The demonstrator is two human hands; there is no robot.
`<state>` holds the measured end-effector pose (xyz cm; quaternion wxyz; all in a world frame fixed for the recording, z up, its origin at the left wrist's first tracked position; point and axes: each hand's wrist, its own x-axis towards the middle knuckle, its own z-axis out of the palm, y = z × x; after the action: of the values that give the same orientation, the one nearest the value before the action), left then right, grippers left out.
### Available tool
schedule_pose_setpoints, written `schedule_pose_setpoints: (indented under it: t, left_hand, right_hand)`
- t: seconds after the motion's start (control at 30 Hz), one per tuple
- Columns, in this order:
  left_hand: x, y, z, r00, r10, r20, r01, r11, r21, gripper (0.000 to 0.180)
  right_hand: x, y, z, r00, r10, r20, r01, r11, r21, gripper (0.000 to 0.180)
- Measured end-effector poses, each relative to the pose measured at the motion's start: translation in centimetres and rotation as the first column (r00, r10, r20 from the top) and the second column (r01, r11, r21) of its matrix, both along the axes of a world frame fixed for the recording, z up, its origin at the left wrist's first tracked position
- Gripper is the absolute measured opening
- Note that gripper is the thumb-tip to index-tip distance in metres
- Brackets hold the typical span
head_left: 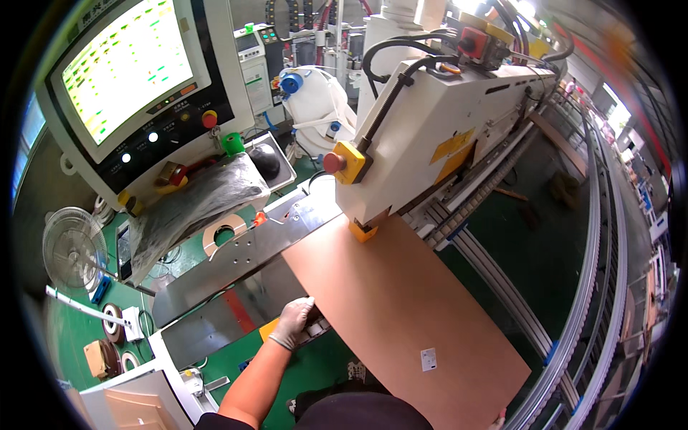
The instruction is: The person repeatedly picks up large flat boards from a stack, carries them to a machine, and places them onto a conveyor. The person then returns to the stack to repeat the process. The boards are handled one at a time and stacked on the machine's input area.
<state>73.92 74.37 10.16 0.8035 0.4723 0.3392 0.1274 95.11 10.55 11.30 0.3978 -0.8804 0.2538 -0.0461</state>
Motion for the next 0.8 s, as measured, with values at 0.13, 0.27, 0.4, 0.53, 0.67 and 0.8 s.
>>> schedule_pose_setpoints:
  t: [0.13, 0.27, 0.4, 0.53, 0.67, 0.8]
  left_hand:
    - [4.7, -1.1, -1.4, 0.988, 0.084, 0.13, -0.067, 0.989, -0.13, 0.025]
    - [10.4, -2.2, 0.6, 0.994, -0.086, -0.07, 0.111, 0.722, 0.683, 0.017]
    - [12.8, -4.6, 4.1, 0.855, 0.017, -0.519, 0.349, 0.721, 0.598, 0.047]
    - [10.4, -7.0, 5.8, 0.808, 0.052, -0.587, 0.54, 0.335, 0.773, 0.049]
    - [5.1, -7.7, 6.3, 0.761, 0.117, -0.638, 0.625, 0.127, 0.77, 0.057]
    - [-1.8, -7.8, 6.8, 0.685, 0.19, -0.703, 0.682, 0.172, 0.711, 0.063]
  right_hand:
    - [4.2, -1.1, 0.0, 1.0, 0.019, -0.013, -0.02, 0.997, -0.075, 0.066]
    - [7.6, -1.8, 0.0, 0.998, 0.037, -0.046, -0.044, 0.987, -0.152, 0.066]
    - [10.7, -2.8, -0.4, 0.997, 0.05, -0.06, -0.062, 0.973, -0.22, 0.065]
    - [13.5, -3.9, -1.1, 0.995, 0.055, -0.084, -0.078, 0.951, -0.3, 0.065]
    - [16.6, -5.3, -1.4, 0.99, 0.044, -0.131, -0.095, 0.902, -0.421, 0.064]
    - [20.6, -7.2, -1.2, 0.986, -0.01, -0.167, -0.094, 0.794, -0.6, 0.064]
